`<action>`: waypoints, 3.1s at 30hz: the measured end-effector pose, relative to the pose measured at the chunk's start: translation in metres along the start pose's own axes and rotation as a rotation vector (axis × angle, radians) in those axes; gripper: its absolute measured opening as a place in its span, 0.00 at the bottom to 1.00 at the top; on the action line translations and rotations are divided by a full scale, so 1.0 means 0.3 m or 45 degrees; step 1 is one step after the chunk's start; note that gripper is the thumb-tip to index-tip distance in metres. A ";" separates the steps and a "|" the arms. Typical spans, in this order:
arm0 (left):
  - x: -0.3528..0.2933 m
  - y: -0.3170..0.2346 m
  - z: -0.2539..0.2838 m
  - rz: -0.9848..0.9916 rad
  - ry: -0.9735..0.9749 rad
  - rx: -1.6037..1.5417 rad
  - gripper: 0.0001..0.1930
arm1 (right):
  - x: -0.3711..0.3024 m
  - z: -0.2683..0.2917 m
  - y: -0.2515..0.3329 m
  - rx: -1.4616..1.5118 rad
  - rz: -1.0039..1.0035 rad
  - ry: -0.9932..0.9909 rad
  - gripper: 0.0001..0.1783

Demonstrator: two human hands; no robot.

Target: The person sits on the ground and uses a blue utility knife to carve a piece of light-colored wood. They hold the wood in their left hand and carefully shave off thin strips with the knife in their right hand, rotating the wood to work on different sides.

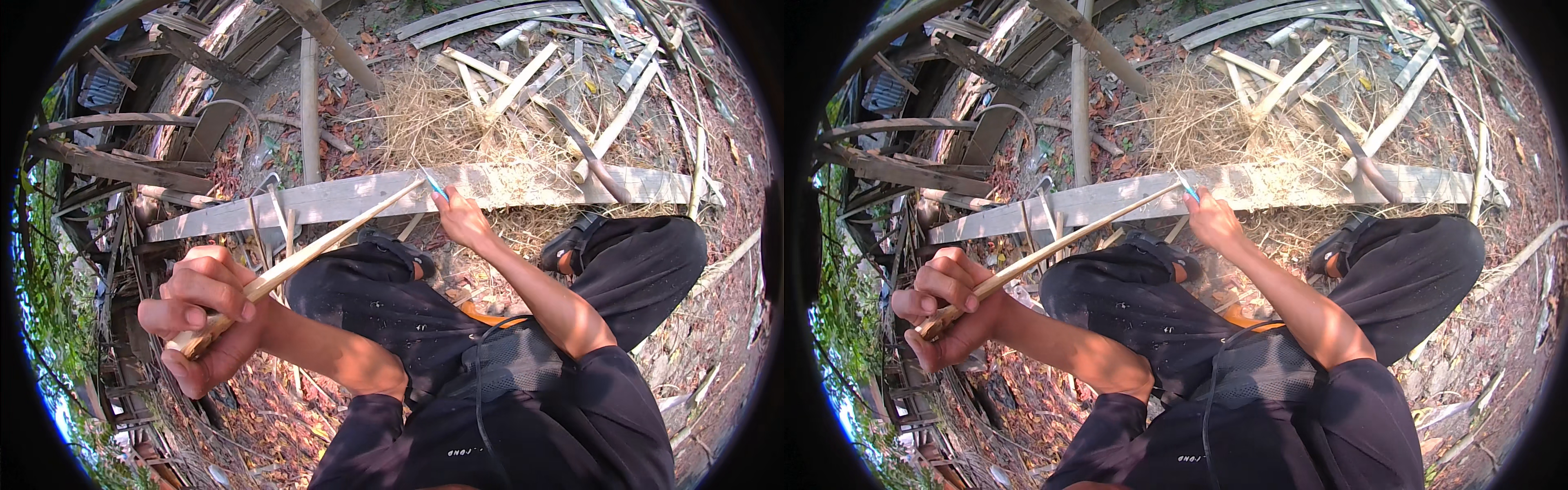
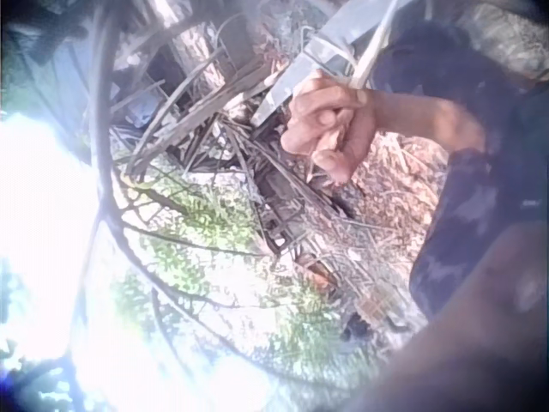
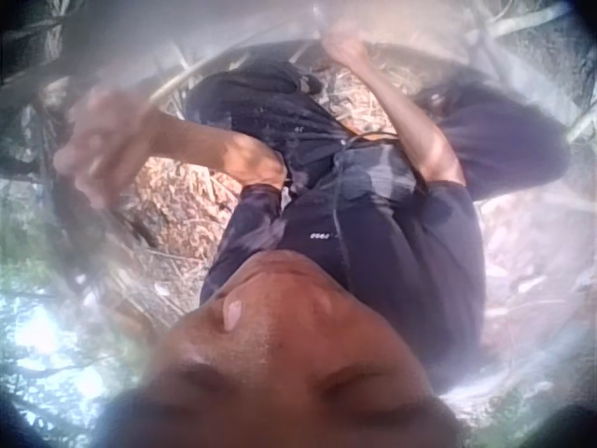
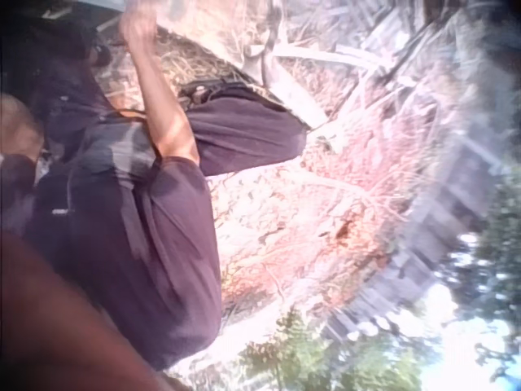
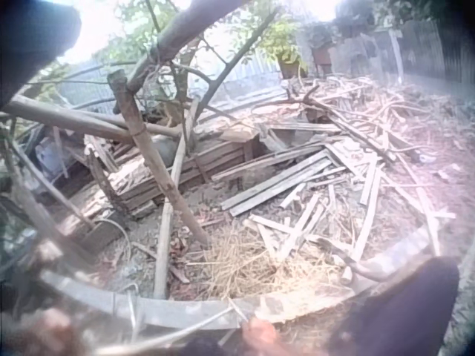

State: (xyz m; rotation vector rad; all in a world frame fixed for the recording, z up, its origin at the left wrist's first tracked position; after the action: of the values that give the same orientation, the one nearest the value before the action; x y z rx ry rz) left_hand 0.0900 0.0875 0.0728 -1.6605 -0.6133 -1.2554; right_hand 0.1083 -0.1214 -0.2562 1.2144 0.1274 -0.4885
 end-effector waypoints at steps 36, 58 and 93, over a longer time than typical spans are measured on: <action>-0.001 -0.039 -0.043 -0.214 -0.426 0.537 0.16 | -0.618 0.144 0.462 -0.078 0.663 0.028 0.15; -0.012 -0.033 -0.092 -0.171 -0.503 0.625 0.16 | -0.566 0.163 0.445 0.205 0.703 -0.098 0.14; -0.004 -0.057 -0.106 -0.224 -0.700 0.713 0.15 | -0.505 0.038 0.285 -0.384 0.966 -0.377 0.15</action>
State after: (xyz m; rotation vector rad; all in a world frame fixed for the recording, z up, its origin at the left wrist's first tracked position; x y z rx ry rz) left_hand 0.0611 0.0670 0.0793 -1.4754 -1.3334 -0.6319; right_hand 0.0079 -0.0652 -0.1252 0.8001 -0.4858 0.0266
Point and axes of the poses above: each hand's wrist, its own x-axis towards the middle knuckle, its own z-axis out of the back of the hand, y = z × x, the point moved 6 cm from there along x, towards the middle knuckle, and after that the axes turned 7 degrees about x, right-handed, at the moved point
